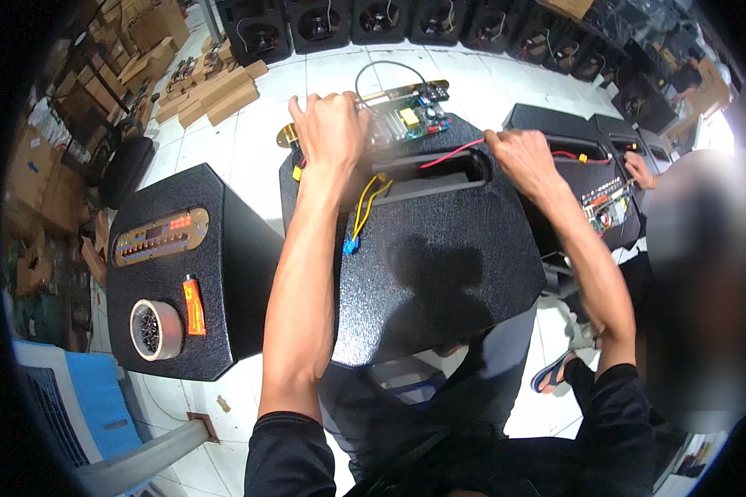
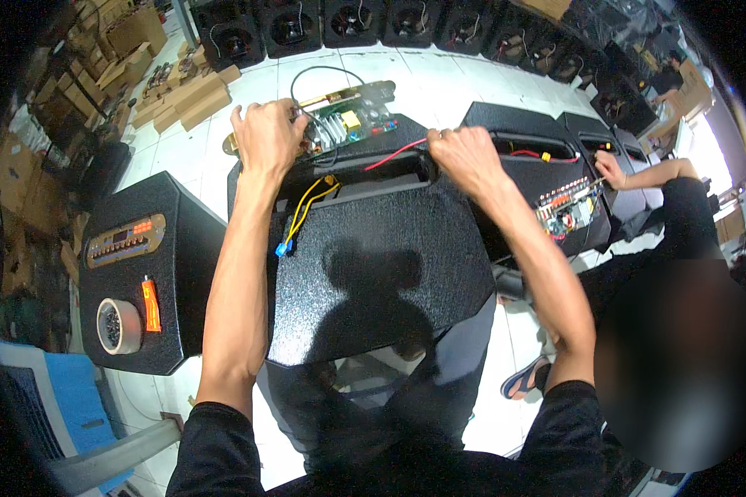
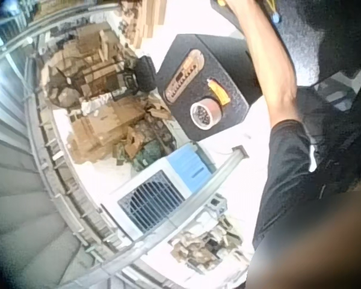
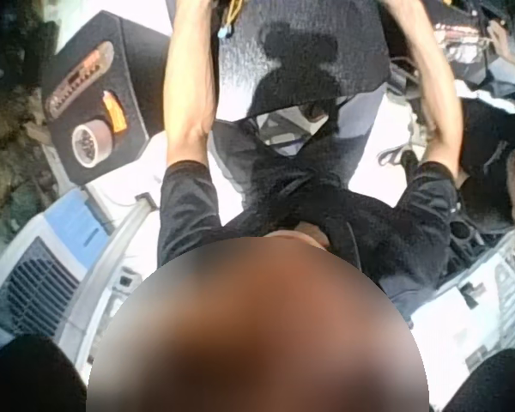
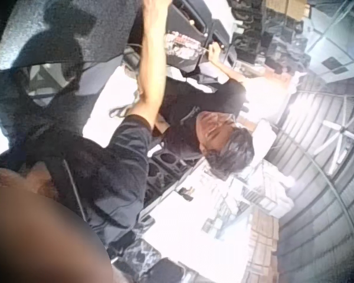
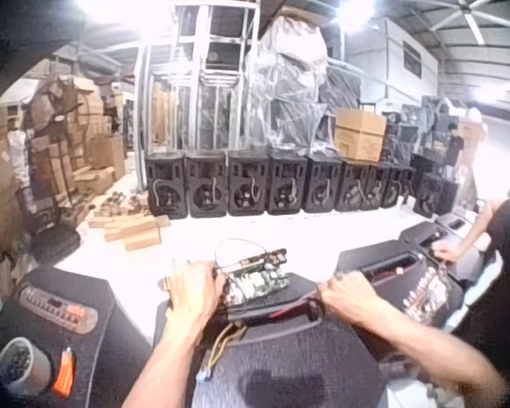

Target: The person assembles electronic components into black speaker-like enclosures. They route wires through slots, place circuit boards inside, and connect red and yellow wires to the boards. Another person works on a similar unit nearby.

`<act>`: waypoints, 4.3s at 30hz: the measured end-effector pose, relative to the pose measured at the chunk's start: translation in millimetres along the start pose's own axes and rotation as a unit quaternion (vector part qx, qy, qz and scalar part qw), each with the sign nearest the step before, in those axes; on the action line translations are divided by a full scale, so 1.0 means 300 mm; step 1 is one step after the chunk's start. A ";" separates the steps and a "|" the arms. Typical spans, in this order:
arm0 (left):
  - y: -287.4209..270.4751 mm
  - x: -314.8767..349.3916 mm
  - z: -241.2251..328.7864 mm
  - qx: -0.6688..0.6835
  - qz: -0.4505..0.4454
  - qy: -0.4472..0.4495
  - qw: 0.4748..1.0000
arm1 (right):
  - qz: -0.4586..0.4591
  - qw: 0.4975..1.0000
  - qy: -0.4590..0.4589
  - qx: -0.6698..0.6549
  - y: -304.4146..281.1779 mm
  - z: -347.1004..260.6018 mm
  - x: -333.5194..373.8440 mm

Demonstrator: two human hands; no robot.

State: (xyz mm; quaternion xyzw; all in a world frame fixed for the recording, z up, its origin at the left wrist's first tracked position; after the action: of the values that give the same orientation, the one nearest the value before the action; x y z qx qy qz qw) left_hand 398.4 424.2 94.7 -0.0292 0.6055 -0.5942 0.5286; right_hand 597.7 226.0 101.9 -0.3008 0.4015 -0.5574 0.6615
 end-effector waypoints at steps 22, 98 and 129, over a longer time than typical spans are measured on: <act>0.001 -0.019 -0.026 0.017 -0.054 -0.029 0.998 | 0.237 0.818 0.137 -0.505 0.091 -0.004 -0.202; -0.009 -0.013 -0.015 0.037 -0.048 -0.027 0.998 | 0.284 0.907 0.008 -0.311 0.129 -0.100 -0.210; 0.005 -0.018 -0.021 0.029 -0.041 -0.019 0.999 | 0.302 0.910 0.020 -0.284 0.151 -0.116 -0.216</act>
State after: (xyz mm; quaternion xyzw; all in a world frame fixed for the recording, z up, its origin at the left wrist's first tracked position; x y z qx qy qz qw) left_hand 397.3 432.6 95.2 -0.0504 0.5762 -0.6321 0.5157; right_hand 586.5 300.2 59.0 -0.3295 0.6275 -0.1996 0.6766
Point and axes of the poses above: each hand's wrist, its own x-axis away from the middle knuckle, its own y-axis out of the palm, z = x × y, the point moved 3 cm from there along -x, towards the middle knuckle, and after that the axes turned 7 degrees about -y, right-handed, at the moved point
